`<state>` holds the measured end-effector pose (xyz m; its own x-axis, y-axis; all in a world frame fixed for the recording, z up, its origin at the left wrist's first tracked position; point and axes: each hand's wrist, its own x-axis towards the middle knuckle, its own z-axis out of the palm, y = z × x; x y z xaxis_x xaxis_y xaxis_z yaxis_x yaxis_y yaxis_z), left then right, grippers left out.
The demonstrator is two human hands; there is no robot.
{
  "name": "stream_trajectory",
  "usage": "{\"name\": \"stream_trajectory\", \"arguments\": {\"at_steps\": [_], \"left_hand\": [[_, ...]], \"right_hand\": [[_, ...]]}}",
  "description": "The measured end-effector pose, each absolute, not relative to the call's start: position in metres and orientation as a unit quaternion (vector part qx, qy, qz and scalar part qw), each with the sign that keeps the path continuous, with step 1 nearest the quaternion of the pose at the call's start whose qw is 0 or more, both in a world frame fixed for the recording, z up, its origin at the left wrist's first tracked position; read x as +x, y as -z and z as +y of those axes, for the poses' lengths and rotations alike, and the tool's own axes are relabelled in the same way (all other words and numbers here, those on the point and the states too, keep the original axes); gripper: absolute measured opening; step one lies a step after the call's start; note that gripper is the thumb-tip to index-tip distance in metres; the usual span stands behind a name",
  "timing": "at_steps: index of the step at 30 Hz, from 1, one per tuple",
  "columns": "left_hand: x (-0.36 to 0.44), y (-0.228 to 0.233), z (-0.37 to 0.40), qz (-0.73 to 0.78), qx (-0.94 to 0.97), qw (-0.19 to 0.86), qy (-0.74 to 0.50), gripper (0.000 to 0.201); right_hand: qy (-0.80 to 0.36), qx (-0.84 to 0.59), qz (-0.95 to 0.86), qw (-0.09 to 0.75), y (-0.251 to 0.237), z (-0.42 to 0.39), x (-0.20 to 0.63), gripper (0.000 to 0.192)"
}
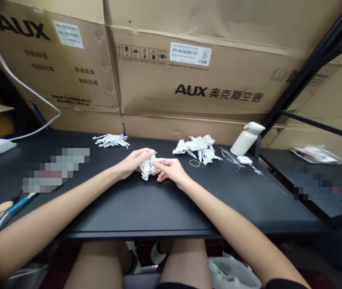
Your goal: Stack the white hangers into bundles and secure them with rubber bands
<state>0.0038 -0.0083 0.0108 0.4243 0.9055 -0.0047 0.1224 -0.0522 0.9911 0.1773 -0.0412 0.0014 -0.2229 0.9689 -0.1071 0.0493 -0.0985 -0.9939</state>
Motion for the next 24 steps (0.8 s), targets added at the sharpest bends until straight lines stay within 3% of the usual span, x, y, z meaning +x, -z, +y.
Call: {"name": "stream_trajectory", "arguments": {"at_steps": [6, 12, 17, 24], "left_hand": [[0.008, -0.01, -0.01, 0.415, 0.63, 0.543, -0.368, 0.042], [0.007, -0.012, -0.006, 0.394, 0.588, 0.588, -0.392, 0.034], [0.006, -0.012, -0.003, 0.384, 0.584, 0.588, -0.407, 0.028], [0.006, -0.008, -0.006, 0.366, 0.681, 0.497, -0.394, 0.021]], "right_hand": [[-0.507, -0.519, -0.564, 0.394, -0.005, -0.045, 0.174, 0.05], [-0.555, -0.534, -0.566, 0.295, -0.013, -0.037, 0.19, 0.076], [-0.545, -0.501, -0.547, 0.39, -0.008, -0.032, 0.192, 0.061], [-0.514, -0.439, -0.606, 0.419, 0.006, -0.04, 0.18, 0.052]]}}
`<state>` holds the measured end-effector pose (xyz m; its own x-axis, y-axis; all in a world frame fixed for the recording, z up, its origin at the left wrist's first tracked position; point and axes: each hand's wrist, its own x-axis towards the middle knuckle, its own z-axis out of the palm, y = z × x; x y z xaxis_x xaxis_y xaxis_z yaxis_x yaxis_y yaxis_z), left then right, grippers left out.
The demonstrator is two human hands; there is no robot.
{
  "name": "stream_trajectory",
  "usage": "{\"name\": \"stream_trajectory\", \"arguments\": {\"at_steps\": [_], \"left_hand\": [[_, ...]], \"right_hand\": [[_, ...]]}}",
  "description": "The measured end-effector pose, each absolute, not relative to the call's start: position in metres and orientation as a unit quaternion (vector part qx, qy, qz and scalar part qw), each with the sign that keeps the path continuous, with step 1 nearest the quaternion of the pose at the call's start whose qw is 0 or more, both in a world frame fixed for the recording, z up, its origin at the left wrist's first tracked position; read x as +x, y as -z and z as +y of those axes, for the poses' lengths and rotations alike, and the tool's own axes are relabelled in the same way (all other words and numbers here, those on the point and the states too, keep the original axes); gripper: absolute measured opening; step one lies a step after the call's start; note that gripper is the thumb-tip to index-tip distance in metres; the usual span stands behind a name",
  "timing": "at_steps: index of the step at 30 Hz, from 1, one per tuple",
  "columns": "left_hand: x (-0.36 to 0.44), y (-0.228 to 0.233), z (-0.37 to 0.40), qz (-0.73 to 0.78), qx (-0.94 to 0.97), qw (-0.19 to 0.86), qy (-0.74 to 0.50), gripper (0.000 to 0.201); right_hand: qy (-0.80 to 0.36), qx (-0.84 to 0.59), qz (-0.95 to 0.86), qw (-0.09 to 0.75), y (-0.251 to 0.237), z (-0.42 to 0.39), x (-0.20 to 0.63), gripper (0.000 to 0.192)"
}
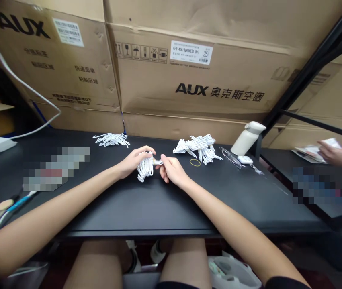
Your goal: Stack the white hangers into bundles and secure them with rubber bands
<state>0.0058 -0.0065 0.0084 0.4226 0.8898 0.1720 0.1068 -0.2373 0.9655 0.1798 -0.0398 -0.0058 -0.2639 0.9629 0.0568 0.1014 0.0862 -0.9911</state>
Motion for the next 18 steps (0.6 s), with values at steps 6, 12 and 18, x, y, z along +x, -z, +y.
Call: {"name": "stream_trajectory", "arguments": {"at_steps": [6, 12, 18], "left_hand": [[0.005, -0.01, -0.008, 0.35, 0.69, 0.497, -0.394, 0.027], [0.003, -0.008, -0.001, 0.393, 0.602, 0.589, -0.369, 0.037], [0.001, -0.01, 0.006, 0.383, 0.495, 0.689, -0.365, 0.051]], "right_hand": [[-0.481, -0.431, -0.63, 0.431, 0.004, -0.042, 0.18, 0.051], [-0.431, -0.417, -0.658, 0.454, 0.005, -0.043, 0.18, 0.034], [-0.515, -0.393, -0.559, 0.517, 0.008, -0.03, 0.184, 0.031]]}}
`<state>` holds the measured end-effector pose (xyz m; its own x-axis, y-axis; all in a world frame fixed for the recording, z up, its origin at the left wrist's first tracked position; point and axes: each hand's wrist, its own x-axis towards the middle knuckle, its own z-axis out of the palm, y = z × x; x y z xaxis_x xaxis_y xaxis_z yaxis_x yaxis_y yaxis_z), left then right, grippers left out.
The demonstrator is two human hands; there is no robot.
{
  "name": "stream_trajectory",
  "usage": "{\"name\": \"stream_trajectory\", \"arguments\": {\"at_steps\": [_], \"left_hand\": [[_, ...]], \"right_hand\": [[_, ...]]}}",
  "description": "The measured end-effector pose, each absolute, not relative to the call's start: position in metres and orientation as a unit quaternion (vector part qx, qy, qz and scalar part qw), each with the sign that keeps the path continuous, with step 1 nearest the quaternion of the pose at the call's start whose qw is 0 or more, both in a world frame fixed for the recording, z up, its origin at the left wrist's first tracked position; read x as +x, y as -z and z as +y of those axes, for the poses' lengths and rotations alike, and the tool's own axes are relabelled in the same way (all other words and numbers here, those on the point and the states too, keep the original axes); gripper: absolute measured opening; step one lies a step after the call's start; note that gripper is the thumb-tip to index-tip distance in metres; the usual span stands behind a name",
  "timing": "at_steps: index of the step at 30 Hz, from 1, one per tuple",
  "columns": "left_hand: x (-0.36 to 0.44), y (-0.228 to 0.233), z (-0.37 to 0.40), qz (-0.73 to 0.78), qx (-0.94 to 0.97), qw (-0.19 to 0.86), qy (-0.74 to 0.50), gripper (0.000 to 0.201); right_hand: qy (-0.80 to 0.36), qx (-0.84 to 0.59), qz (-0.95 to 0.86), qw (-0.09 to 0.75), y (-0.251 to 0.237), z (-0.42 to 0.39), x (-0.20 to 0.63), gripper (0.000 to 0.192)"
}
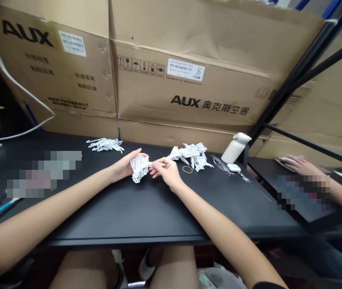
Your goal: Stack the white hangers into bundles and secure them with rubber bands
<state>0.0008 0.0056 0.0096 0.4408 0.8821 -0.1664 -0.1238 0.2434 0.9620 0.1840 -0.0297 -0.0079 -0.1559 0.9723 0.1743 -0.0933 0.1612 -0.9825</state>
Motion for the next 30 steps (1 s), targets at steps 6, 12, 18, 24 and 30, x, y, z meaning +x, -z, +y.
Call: {"name": "stream_trajectory", "arguments": {"at_steps": [6, 12, 18, 24, 30], "left_hand": [[-0.008, -0.007, 0.016, 0.45, 0.54, 0.571, -0.423, 0.057], [-0.013, 0.0, 0.022, 0.47, 0.57, 0.507, -0.444, 0.035], [-0.013, 0.004, 0.021, 0.466, 0.575, 0.508, -0.441, 0.03], [-0.014, 0.003, 0.02, 0.467, 0.583, 0.501, -0.436, 0.032], [-0.014, 0.006, 0.021, 0.467, 0.593, 0.496, -0.429, 0.031]], "right_hand": [[-0.556, -0.404, -0.418, 0.594, 0.008, -0.014, 0.197, 0.023], [-0.542, -0.373, -0.427, 0.62, 0.012, -0.007, 0.206, 0.023], [-0.529, -0.385, -0.438, 0.617, 0.019, -0.004, 0.207, 0.023], [-0.494, -0.42, -0.478, 0.593, 0.025, -0.002, 0.205, 0.027], [-0.266, -0.496, -0.646, 0.515, 0.03, -0.002, 0.21, 0.033]]}}
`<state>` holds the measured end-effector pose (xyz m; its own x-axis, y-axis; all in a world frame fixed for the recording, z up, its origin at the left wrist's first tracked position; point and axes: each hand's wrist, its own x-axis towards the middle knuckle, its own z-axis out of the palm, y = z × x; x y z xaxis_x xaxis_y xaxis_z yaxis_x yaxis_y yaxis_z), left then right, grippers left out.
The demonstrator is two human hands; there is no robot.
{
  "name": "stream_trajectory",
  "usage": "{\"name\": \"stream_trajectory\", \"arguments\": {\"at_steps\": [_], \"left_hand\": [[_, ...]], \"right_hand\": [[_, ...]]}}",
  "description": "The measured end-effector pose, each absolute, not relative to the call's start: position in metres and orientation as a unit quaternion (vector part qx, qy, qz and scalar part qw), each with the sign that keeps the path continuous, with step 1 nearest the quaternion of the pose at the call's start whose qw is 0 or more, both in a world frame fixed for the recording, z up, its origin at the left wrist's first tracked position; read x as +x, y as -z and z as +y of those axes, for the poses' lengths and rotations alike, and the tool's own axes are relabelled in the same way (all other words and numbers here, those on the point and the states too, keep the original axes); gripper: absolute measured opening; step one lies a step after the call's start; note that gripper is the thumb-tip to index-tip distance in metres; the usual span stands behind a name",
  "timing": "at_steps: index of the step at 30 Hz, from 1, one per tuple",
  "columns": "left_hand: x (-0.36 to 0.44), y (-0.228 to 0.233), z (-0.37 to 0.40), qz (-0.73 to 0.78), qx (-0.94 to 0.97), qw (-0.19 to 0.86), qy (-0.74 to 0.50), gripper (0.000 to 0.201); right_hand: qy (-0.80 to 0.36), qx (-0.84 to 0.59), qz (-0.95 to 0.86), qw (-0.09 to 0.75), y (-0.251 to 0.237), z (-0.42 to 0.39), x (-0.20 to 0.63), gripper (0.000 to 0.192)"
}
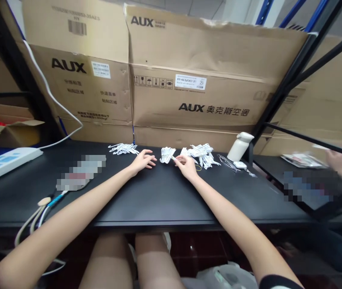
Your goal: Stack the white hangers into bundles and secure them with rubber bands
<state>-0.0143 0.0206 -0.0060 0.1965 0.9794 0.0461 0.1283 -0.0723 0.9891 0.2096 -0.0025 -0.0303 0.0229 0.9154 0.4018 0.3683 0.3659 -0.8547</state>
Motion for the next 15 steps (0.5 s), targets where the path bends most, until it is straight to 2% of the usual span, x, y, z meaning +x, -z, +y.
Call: {"name": "stream_trajectory", "arguments": {"at_steps": [4, 6, 8, 10, 15], "left_hand": [[-0.015, 0.008, 0.023, 0.462, 0.603, 0.494, -0.423, 0.031], [-0.016, 0.009, 0.024, 0.462, 0.606, 0.493, -0.42, 0.031], [-0.016, 0.009, 0.024, 0.462, 0.609, 0.492, -0.416, 0.029], [-0.016, 0.009, 0.024, 0.464, 0.611, 0.491, -0.413, 0.027], [-0.016, 0.011, 0.026, 0.469, 0.612, 0.489, -0.408, 0.022]], "right_hand": [[-0.111, -0.529, -0.725, 0.428, 0.031, -0.006, 0.203, 0.018], [-0.037, -0.557, -0.756, 0.342, 0.027, -0.004, 0.198, 0.013], [0.037, -0.58, -0.773, 0.255, 0.017, 0.005, 0.195, 0.018], [0.063, -0.589, -0.774, 0.223, 0.002, 0.019, 0.198, 0.022], [0.084, -0.603, -0.773, 0.177, -0.046, 0.068, 0.223, 0.015]]}}
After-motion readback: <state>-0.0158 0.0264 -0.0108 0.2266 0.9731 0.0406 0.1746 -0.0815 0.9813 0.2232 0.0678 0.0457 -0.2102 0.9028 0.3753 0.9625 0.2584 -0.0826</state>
